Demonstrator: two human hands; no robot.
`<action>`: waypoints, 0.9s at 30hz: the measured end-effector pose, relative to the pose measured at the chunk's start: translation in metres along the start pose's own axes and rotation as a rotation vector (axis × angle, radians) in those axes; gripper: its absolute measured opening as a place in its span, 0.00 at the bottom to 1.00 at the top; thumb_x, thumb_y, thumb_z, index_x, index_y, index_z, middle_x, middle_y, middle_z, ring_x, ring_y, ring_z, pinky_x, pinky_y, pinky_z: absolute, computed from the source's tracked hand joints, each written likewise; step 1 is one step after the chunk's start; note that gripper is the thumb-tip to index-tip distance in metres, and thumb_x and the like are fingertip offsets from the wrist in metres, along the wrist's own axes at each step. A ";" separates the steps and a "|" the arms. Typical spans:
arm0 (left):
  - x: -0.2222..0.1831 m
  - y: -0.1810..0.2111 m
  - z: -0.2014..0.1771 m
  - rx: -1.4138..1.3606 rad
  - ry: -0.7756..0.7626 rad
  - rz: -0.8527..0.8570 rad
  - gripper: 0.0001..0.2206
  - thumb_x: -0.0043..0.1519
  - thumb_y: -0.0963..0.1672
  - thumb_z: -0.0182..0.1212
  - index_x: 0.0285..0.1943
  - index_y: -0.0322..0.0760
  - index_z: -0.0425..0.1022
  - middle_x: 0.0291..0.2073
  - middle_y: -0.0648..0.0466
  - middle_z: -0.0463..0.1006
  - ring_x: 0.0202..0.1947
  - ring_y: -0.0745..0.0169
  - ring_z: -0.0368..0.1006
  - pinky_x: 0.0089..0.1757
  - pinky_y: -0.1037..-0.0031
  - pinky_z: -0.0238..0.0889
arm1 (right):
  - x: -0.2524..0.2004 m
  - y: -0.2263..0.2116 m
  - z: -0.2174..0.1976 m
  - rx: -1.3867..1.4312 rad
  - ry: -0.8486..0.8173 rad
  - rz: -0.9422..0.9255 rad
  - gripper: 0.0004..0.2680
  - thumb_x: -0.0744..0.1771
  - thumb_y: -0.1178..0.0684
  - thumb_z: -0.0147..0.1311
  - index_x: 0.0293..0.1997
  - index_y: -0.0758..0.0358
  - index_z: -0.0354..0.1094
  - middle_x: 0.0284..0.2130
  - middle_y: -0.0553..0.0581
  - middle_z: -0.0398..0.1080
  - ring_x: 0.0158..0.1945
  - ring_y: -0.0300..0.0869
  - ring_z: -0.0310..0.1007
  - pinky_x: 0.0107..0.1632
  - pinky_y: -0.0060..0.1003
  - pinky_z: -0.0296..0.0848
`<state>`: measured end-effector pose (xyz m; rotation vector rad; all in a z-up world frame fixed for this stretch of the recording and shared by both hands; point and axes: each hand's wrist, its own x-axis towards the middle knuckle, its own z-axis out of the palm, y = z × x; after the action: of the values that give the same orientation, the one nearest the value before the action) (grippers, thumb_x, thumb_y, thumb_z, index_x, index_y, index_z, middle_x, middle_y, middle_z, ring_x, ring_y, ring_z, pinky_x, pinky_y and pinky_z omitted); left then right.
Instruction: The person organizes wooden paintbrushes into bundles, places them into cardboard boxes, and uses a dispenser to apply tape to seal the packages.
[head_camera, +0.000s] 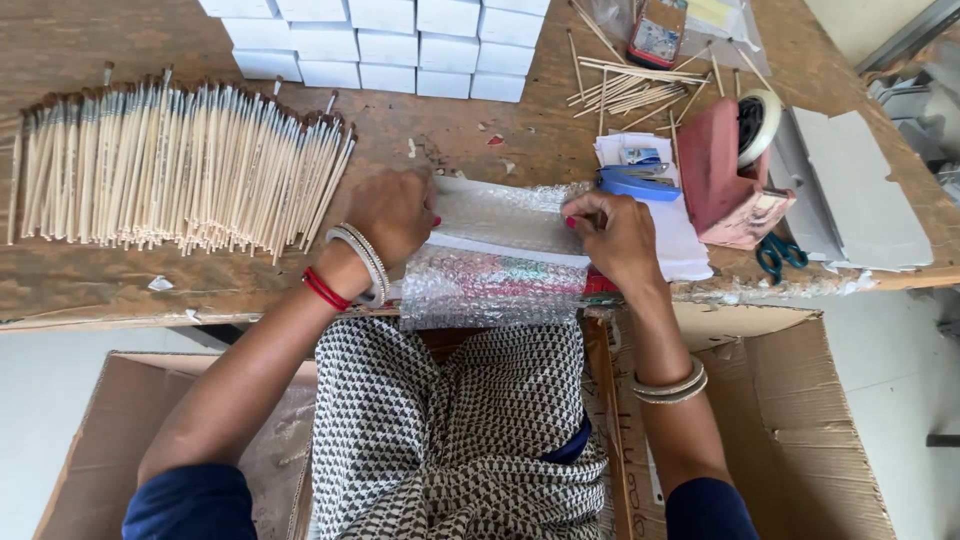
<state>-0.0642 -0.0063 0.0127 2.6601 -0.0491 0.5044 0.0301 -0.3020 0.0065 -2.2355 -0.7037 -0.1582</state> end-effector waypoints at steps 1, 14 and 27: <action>-0.002 0.005 0.000 0.047 -0.035 -0.023 0.02 0.56 0.40 0.66 0.34 0.37 0.79 0.30 0.43 0.82 0.34 0.43 0.78 0.39 0.54 0.70 | -0.001 -0.014 -0.004 -0.145 -0.029 0.067 0.09 0.63 0.67 0.58 0.42 0.60 0.79 0.38 0.53 0.81 0.31 0.41 0.76 0.37 0.36 0.73; 0.037 0.014 0.038 0.482 -0.233 0.026 0.03 0.58 0.39 0.63 0.37 0.38 0.81 0.33 0.45 0.82 0.38 0.48 0.80 0.34 0.59 0.75 | 0.008 -0.034 -0.005 -0.680 -0.260 -0.117 0.07 0.60 0.69 0.58 0.33 0.63 0.79 0.38 0.66 0.78 0.41 0.52 0.78 0.44 0.46 0.77; 0.030 0.002 0.010 0.110 -0.515 0.413 0.13 0.57 0.49 0.66 0.36 0.33 0.80 0.25 0.43 0.80 0.28 0.47 0.79 0.36 0.58 0.72 | 0.010 -0.057 -0.021 -0.547 -0.578 -0.269 0.13 0.65 0.47 0.65 0.47 0.66 0.74 0.39 0.66 0.77 0.41 0.54 0.78 0.50 0.50 0.75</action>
<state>-0.0331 -0.0108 0.0158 2.8216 -0.7516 -0.0768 0.0105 -0.2819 0.0611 -2.7239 -1.4111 0.2024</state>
